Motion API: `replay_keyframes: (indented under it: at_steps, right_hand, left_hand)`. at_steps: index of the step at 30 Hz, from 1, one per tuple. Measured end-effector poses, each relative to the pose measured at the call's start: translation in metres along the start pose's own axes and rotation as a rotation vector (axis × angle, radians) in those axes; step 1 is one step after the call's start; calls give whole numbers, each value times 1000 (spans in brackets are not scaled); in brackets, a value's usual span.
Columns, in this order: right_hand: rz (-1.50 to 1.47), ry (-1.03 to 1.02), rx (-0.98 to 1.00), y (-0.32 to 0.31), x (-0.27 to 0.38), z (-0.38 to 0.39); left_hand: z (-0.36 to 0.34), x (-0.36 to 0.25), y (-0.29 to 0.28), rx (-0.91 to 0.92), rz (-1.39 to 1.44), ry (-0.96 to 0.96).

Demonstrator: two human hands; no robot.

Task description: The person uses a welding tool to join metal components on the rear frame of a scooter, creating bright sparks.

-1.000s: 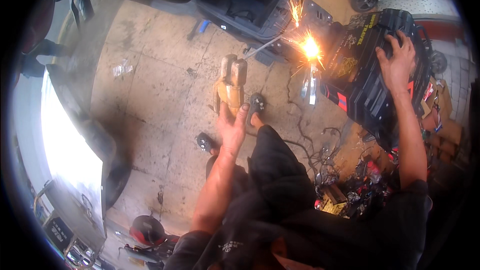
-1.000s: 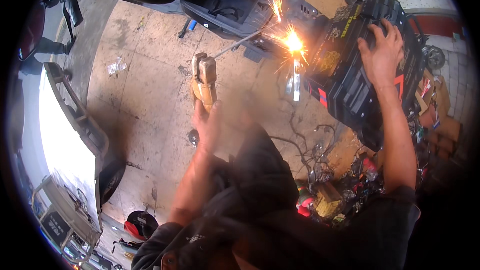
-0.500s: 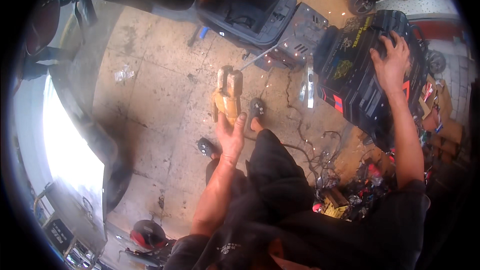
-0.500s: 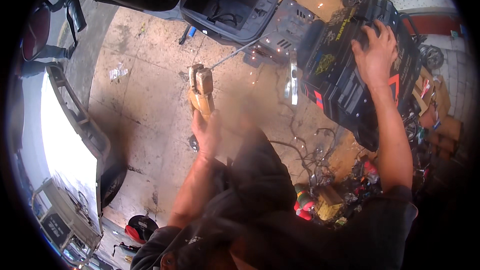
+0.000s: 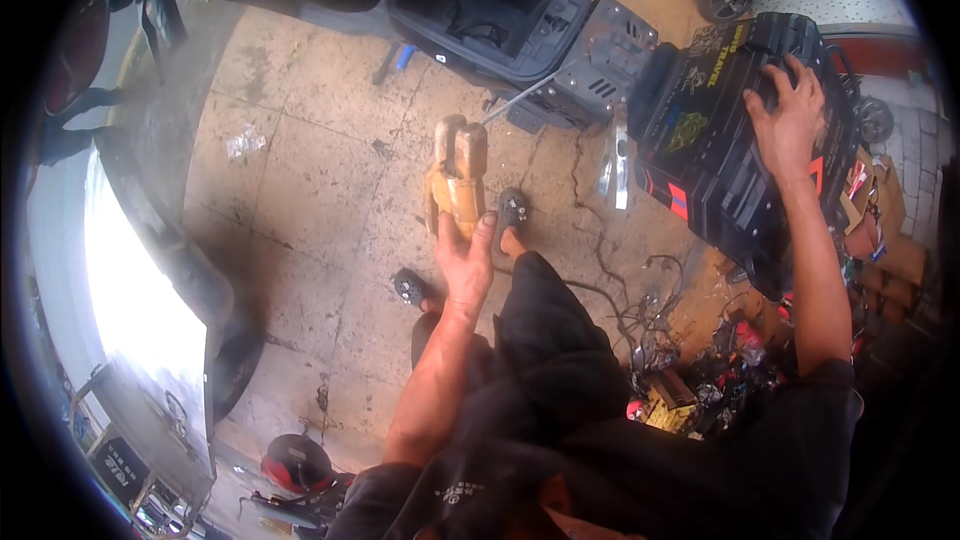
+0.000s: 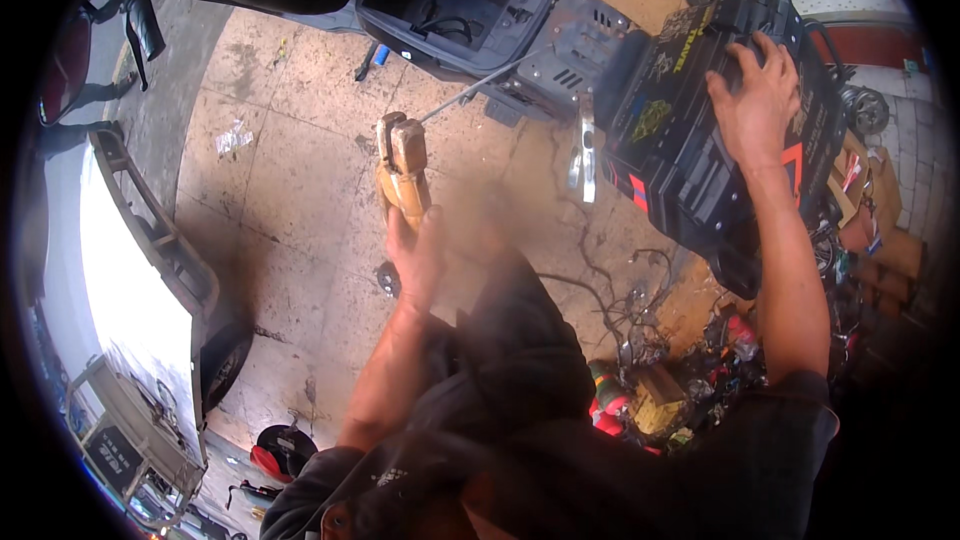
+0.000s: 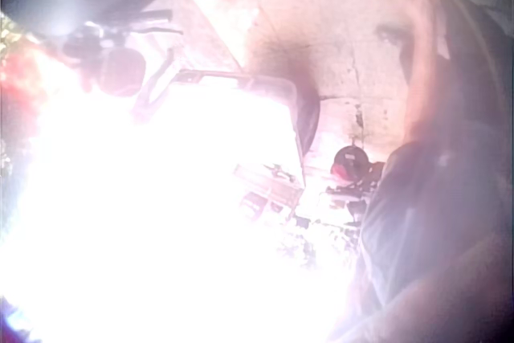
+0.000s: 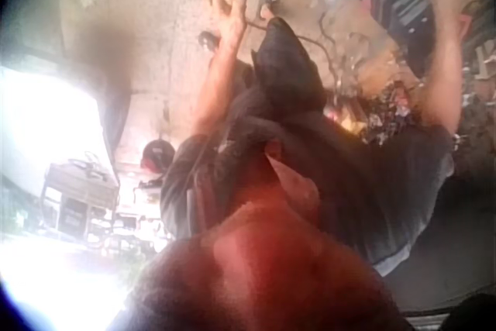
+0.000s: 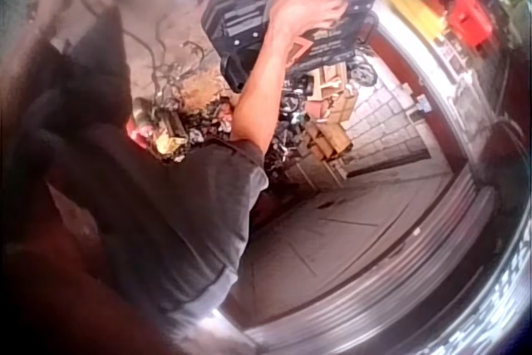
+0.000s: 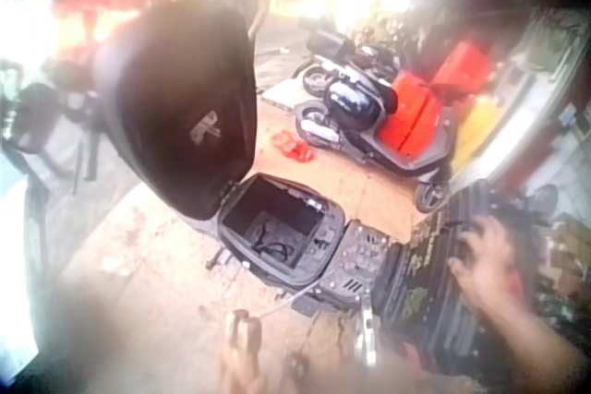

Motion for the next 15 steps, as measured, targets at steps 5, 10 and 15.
replay_keyframes:
  at_steps: [5,10,15]
  right_hand:
    - [13,10,11,0,1,-1]
    - [0,-7,-1,0,-2,-1]
    - [5,-8,-1,1,0,0]
  left_hand:
    - [-1,1,-3,30,13,-61]
    - [-3,-7,2,-4,79,17]
    - [-5,-7,1,10,168,-23]
Point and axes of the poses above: each hand's wrist, its own z-axis away from the middle knuckle, its own y-axis out of the palm, x = y × z, the point moved 2 cm from there along -z, towards the middle knuckle, and after that the axes turned 3 degrees about y, right-handed, at the moved point
